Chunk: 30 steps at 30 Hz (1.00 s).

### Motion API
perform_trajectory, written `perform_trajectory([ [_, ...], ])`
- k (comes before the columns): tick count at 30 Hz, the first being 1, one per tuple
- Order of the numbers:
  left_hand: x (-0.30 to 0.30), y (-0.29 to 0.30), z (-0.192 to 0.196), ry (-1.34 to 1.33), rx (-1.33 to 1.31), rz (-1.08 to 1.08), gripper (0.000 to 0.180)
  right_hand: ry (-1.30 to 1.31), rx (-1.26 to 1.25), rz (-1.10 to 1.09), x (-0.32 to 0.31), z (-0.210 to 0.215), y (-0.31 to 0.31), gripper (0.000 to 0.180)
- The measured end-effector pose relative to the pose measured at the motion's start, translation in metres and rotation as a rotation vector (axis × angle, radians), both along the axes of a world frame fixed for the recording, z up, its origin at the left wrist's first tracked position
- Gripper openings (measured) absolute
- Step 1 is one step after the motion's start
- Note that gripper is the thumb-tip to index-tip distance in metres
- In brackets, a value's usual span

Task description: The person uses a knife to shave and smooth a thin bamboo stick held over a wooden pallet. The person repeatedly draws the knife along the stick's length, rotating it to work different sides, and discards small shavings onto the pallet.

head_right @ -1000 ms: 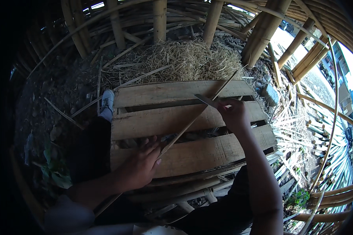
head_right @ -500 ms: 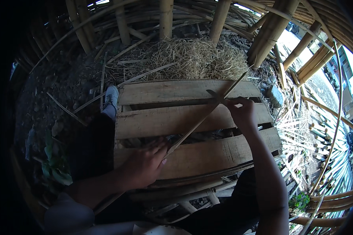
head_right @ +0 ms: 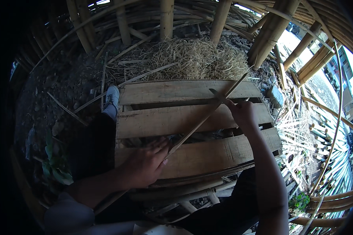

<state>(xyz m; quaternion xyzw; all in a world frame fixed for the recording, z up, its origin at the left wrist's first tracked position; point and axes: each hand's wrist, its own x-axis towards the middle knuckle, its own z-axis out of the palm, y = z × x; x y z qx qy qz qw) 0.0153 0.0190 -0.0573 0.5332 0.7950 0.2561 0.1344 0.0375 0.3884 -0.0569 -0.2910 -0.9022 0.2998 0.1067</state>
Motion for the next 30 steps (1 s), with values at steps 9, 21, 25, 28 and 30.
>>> perform_trajectory([
  [9, -0.002, 0.002, 0.002, -0.02, -0.009, 0.003, 0.045, -0.011, -0.131, -0.016, 0.007, 0.014, -0.018, 0.06],
  [21, -0.001, 0.003, -0.001, 0.034, 0.007, -0.02, 0.045, -0.005, -0.026, 0.091, 0.001, 0.004, -0.01, 0.056],
  [25, -0.003, 0.001, -0.004, 0.045, 0.035, -0.015, 0.044, -0.014, -0.078, 0.093, 0.002, -0.01, -0.035, 0.055],
  [28, -0.006, 0.004, 0.011, -0.029, 0.025, 0.002, 0.042, -0.006, -0.004, 0.129, 0.006, -0.001, -0.043, 0.055],
  [30, -0.004, 0.006, 0.014, -0.072, 0.007, 0.01, 0.04, -0.012, 0.012, 0.041, -0.004, 0.012, -0.022, 0.054],
])
